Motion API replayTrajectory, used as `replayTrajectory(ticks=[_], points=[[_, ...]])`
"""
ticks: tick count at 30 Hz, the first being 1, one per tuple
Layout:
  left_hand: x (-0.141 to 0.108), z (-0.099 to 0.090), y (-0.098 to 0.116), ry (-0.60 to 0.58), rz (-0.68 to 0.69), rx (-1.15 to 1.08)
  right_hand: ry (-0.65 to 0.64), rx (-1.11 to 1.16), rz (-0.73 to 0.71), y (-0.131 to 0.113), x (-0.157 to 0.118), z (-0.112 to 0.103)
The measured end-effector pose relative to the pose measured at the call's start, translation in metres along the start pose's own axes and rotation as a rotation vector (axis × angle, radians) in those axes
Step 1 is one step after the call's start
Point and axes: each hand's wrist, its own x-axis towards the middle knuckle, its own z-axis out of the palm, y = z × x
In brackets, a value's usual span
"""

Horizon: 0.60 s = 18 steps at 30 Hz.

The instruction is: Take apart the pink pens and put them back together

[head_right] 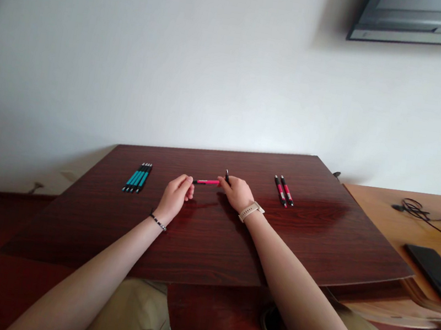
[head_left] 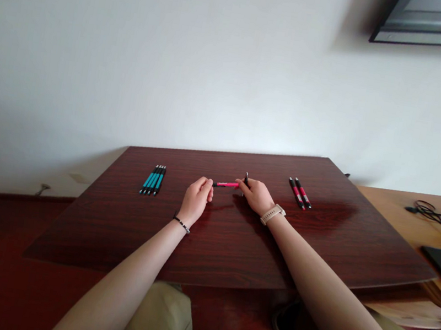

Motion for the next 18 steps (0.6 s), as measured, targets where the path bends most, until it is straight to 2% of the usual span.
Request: replayTrajectory(ticks=[12, 18], points=[[0.0011, 0.0008, -0.0032, -0.01, -0.014, 0.009, -0.043, 0.006, 0.028, -0.0013, 0.0014, -0.0014], [0.0007, 0.0004, -0.0022, -0.007, -0.011, 0.019, 0.009, -0.021, 0.021, -0.0028, -0.0002, -0.0017]])
